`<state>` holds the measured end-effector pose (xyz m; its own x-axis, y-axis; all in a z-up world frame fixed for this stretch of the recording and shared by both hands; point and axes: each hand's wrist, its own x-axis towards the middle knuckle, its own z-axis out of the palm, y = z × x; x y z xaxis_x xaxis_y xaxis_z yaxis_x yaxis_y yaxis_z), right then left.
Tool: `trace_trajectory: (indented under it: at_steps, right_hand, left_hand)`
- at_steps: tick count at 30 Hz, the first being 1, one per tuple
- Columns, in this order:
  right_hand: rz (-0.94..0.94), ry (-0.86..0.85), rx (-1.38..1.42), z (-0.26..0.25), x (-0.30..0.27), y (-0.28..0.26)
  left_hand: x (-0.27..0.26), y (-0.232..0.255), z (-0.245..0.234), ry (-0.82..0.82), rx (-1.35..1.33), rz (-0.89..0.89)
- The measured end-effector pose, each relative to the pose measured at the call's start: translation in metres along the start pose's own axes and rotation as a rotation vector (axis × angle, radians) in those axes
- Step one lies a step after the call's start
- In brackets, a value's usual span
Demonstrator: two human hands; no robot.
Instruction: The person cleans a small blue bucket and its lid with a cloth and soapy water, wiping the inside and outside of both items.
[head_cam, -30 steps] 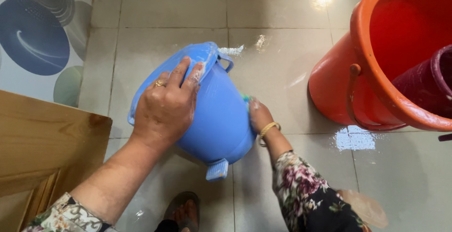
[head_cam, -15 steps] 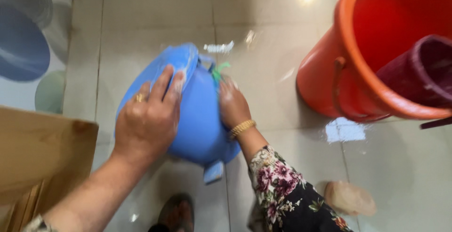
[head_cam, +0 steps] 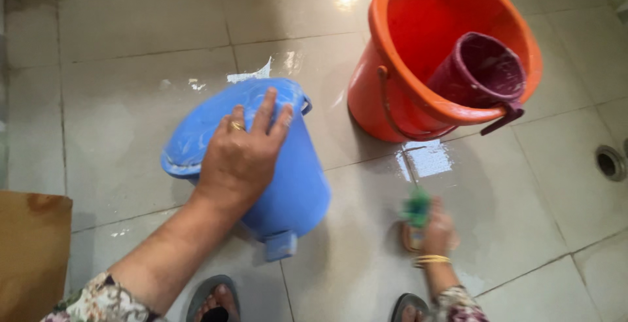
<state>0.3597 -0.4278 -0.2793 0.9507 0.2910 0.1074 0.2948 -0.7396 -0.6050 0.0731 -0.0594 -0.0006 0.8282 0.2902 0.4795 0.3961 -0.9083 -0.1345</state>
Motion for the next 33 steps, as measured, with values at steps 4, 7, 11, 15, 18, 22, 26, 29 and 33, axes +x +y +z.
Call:
trace_trajectory:
  at_steps: [4, 7, 11, 15, 18, 22, 26, 29, 33]
  right_hand:
    - [0.313, 0.669, 0.322, -0.071, -0.015, 0.057]
    - [0.548, 0.479, -0.165, -0.069, -0.051, 0.070]
    - [0.564, -0.017, -0.307, -0.020, -0.052, 0.054]
    - [0.339, -0.078, -0.345, 0.009, -0.037, 0.022]
    - [0.219, -0.327, -0.648, 0.011, -0.035, -0.001]
    - [-0.011, -0.293, -0.649, -0.005, -0.044, -0.026]
    - [-0.132, -0.250, -0.690, 0.000, -0.039, -0.012]
    - [-0.045, -0.301, -0.757, 0.013, -0.034, 0.016]
    - [-0.196, -0.089, -0.609, 0.026, -0.015, 0.042]
  left_hand:
    - [0.009, 0.013, 0.016, -0.035, -0.086, -0.082]
    - [0.000, 0.049, 0.022, -0.090, -0.144, -0.033]
    - [-0.017, 0.096, 0.024, -0.026, -0.208, 0.122]
    - [-0.021, 0.111, 0.025, -0.173, -0.306, 0.290]
    - [-0.015, 0.098, 0.023, -0.102, -0.265, 0.347]
    - [-0.004, 0.063, 0.022, 0.035, -0.143, 0.366]
    - [-0.008, 0.026, 0.033, -0.033, -0.170, 0.300]
    - [-0.015, 0.004, 0.047, -0.042, -0.159, 0.243]
    - [-0.028, -0.014, 0.056, -0.095, -0.099, 0.138]
